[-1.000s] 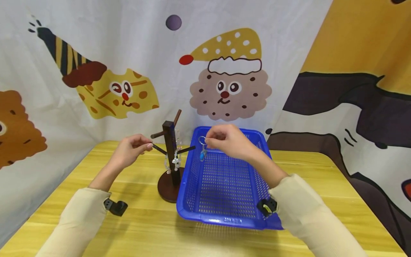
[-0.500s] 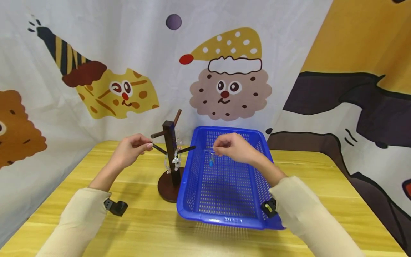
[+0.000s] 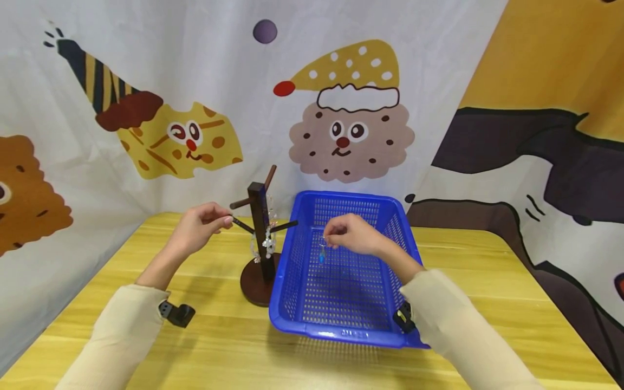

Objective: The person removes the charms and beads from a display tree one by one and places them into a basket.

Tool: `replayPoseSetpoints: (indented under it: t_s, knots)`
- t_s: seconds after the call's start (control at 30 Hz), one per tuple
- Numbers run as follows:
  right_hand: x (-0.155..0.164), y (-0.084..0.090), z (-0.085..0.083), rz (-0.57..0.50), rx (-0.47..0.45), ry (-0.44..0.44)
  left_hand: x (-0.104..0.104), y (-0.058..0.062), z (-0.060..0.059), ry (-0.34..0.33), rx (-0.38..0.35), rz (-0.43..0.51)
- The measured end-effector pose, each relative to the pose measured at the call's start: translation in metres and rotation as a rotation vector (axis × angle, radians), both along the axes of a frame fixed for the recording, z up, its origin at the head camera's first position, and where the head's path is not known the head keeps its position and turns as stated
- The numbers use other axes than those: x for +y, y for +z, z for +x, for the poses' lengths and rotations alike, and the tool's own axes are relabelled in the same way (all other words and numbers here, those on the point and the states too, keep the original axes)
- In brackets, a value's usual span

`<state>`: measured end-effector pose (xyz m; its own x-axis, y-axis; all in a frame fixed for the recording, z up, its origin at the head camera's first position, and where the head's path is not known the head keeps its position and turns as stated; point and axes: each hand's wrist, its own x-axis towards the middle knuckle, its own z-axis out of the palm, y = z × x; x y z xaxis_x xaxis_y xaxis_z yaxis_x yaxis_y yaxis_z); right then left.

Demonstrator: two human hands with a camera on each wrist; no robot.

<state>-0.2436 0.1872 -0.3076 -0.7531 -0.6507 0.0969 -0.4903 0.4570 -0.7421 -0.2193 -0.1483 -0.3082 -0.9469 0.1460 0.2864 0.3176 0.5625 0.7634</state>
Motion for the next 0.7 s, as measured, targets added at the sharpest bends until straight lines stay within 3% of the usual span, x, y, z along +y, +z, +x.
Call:
replayPoseSetpoints:
  t_s: [0.37,0.7]
  knots:
    - [0.0,-0.01,-0.002,0.045,-0.021,-0.003,0.0,0.0,-0.001,0.001,-0.012,0.019]
    - [-0.001,0.001,-0.002,0.023,-0.026,-0.025,0.0,-0.001,-0.002,0.003,-0.012,0.016]
